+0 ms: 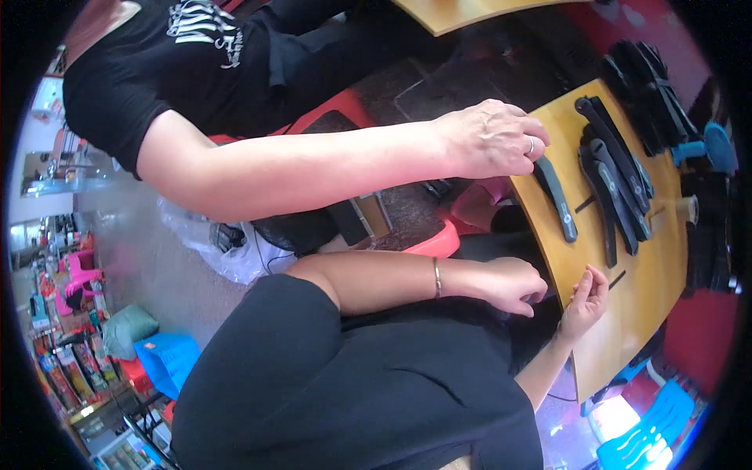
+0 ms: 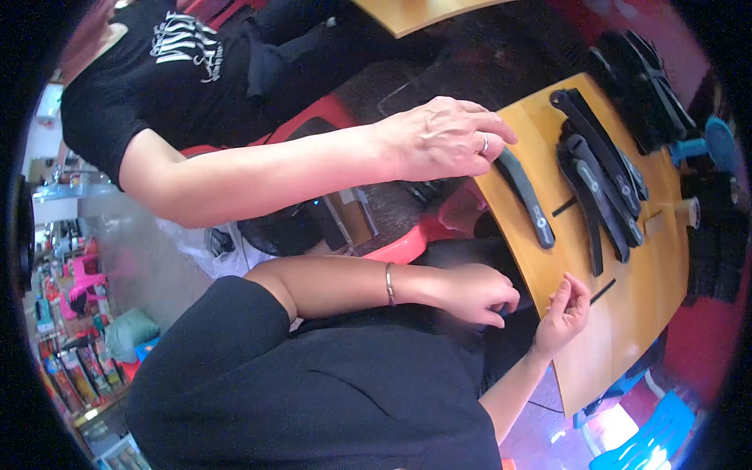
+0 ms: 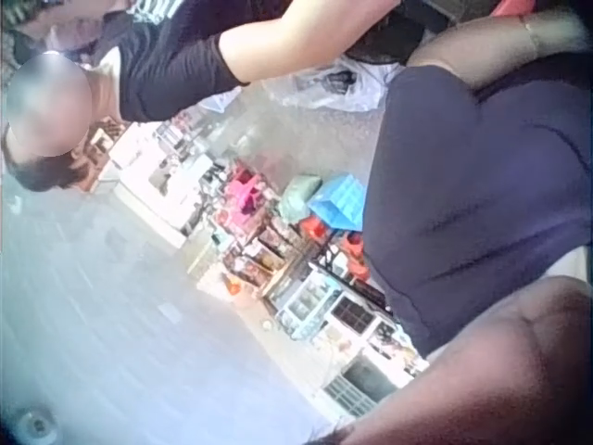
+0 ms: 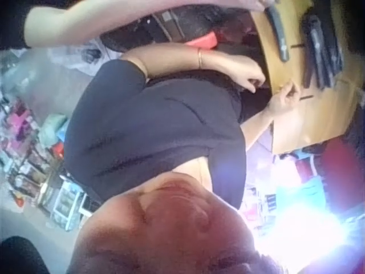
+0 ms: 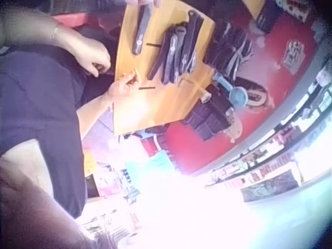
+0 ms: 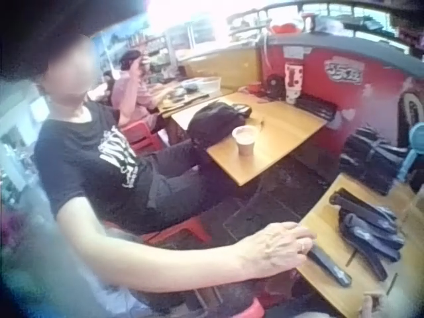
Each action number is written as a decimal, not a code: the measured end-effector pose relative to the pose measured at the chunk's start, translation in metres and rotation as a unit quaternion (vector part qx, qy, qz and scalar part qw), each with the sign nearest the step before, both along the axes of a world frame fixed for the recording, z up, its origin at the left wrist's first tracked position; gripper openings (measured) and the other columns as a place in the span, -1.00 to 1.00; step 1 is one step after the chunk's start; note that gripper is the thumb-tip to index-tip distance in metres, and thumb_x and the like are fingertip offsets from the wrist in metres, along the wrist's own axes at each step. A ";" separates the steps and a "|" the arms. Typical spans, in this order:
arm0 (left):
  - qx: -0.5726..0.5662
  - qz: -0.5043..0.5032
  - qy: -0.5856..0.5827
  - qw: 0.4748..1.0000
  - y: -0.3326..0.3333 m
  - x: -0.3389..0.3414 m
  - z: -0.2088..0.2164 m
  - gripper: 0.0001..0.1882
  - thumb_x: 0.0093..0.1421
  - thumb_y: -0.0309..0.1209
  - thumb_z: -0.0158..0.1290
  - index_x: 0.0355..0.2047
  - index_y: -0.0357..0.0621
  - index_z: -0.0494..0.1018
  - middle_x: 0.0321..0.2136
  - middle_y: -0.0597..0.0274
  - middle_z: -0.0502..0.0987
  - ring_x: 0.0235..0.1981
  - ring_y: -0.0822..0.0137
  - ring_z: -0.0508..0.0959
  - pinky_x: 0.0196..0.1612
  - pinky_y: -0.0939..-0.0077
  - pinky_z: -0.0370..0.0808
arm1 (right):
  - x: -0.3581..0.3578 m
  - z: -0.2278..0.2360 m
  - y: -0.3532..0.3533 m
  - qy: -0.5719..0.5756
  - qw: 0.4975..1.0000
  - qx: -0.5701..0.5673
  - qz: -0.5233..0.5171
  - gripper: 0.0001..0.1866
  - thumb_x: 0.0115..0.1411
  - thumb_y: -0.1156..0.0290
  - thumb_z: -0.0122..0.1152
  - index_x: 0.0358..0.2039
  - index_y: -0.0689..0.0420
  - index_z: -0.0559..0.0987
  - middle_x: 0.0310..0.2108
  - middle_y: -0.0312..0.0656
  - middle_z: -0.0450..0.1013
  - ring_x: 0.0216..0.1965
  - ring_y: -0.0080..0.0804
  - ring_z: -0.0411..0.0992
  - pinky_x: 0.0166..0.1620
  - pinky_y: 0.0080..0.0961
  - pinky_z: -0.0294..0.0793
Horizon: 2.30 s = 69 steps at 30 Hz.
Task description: Inspecting and organizing tactical mechanical tourniquets on a wooden table.
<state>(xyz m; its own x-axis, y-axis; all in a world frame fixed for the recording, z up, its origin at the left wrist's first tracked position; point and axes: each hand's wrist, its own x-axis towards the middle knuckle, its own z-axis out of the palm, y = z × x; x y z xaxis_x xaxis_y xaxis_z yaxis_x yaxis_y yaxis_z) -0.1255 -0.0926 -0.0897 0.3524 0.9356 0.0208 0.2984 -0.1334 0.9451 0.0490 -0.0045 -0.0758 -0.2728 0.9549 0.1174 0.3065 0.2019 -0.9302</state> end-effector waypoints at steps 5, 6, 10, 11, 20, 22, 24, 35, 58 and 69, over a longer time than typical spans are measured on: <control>-0.018 -0.004 0.011 1.000 0.005 0.001 0.001 -0.69 0.00 -0.29 0.21 -0.29 -0.20 0.49 -0.46 0.07 0.54 -0.39 0.10 0.57 -0.34 0.24 0.47 | 0.001 0.001 0.001 0.003 0.999 0.003 -0.036 -0.89 0.28 0.44 0.11 -0.22 0.17 0.54 -0.49 -0.42 0.36 -0.53 -0.76 0.24 -0.49 -0.81 0.17; -0.022 -0.013 0.014 1.000 0.007 0.001 0.006 -0.70 0.01 -0.30 0.20 -0.30 -0.22 0.49 -0.45 0.06 0.53 -0.39 0.09 0.57 -0.31 0.26 0.49 | 0.002 0.000 0.001 0.012 1.000 -0.001 -0.028 -0.89 0.28 0.45 0.11 -0.23 0.16 0.54 -0.50 -0.42 0.35 -0.53 -0.76 0.24 -0.49 -0.80 0.17; -0.035 -0.013 -0.035 0.999 0.006 -0.004 0.011 -0.74 0.05 -0.34 0.19 -0.31 -0.24 0.47 -0.44 0.09 0.52 -0.41 0.19 0.57 -0.32 0.36 0.51 | -0.006 0.008 -0.001 0.014 1.000 -0.009 -0.015 -0.92 0.26 0.48 0.10 -0.26 0.14 0.55 -0.55 -0.47 0.33 -0.54 -0.76 0.26 -0.46 -0.78 0.23; -0.044 -0.012 -0.024 0.999 0.006 -0.005 0.016 -0.75 0.07 -0.36 0.19 -0.30 -0.25 0.47 -0.44 0.10 0.51 -0.42 0.24 0.57 -0.33 0.40 0.52 | -0.005 0.006 0.001 0.019 1.000 -0.014 -0.011 -0.92 0.24 0.51 0.11 -0.28 0.15 0.55 -0.55 -0.46 0.34 -0.53 -0.76 0.27 -0.46 -0.77 0.25; -0.010 -0.012 0.020 1.000 0.009 0.004 0.015 -0.77 0.10 -0.46 0.18 -0.25 -0.28 0.49 -0.42 0.13 0.54 -0.42 0.36 0.57 -0.35 0.52 0.52 | -0.001 0.017 -0.004 0.066 0.996 -0.045 -0.034 -0.92 0.22 0.48 0.14 -0.29 0.17 0.56 -0.60 -0.45 0.36 -0.55 -0.75 0.30 -0.46 -0.76 0.29; -0.018 -0.007 0.010 1.000 0.009 0.002 0.013 -0.78 0.10 -0.47 0.18 -0.24 -0.29 0.50 -0.43 0.15 0.54 -0.43 0.39 0.56 -0.36 0.55 0.51 | 0.004 0.022 -0.001 0.096 0.992 -0.082 -0.022 -0.88 0.25 0.43 0.12 -0.25 0.16 0.55 -0.56 -0.45 0.36 -0.52 -0.75 0.31 -0.45 -0.75 0.29; -0.029 -0.010 0.028 0.999 0.008 0.001 0.016 -0.78 0.08 -0.45 0.17 -0.28 -0.30 0.49 -0.44 0.09 0.53 -0.44 0.29 0.58 -0.35 0.48 0.52 | 0.015 0.034 -0.004 0.136 0.987 -0.073 -0.052 -0.88 0.25 0.44 0.11 -0.23 0.16 0.54 -0.54 -0.44 0.37 -0.50 -0.75 0.31 -0.44 -0.76 0.29; -0.012 -0.025 0.082 0.996 0.008 0.007 0.002 -0.76 0.08 -0.47 0.19 -0.23 -0.30 0.50 -0.43 0.17 0.55 -0.45 0.43 0.55 -0.36 0.59 0.50 | 0.150 0.039 -0.063 0.281 0.944 -0.075 -0.155 -0.81 0.28 0.37 0.12 -0.16 0.17 0.52 -0.48 -0.43 0.37 -0.58 -0.83 0.21 -0.54 -0.84 0.12; 0.019 -0.007 0.152 0.988 0.011 0.022 -0.001 -0.79 0.09 -0.46 0.17 -0.26 -0.26 0.53 -0.47 0.21 0.54 -0.48 0.45 0.52 -0.38 0.61 0.47 | 0.197 -0.004 -0.065 0.344 0.868 -0.046 -0.355 -0.72 0.27 0.16 0.14 -0.36 0.12 0.57 -0.66 -0.44 0.33 -0.74 -0.81 0.16 -0.70 -0.83 0.05; 0.029 0.005 0.141 0.989 0.008 0.013 -0.008 -0.77 0.08 -0.42 0.18 -0.27 -0.28 0.52 -0.49 0.18 0.54 -0.54 0.40 0.52 -0.40 0.56 0.47 | 0.195 -0.011 -0.066 0.319 0.873 -0.078 -0.362 -0.75 0.29 0.21 0.11 -0.35 0.12 0.57 -0.67 -0.40 0.37 -0.75 -0.78 0.18 -0.71 -0.81 0.06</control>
<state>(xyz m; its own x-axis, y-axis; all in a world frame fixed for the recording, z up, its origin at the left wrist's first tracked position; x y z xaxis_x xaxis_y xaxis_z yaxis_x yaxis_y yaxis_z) -0.1125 -0.0850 -0.0979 0.3417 0.9395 -0.0232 0.5516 -0.1806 0.8143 0.2445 -0.0704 -0.0865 0.4817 0.8679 -0.1211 -0.2882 0.0265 -0.9572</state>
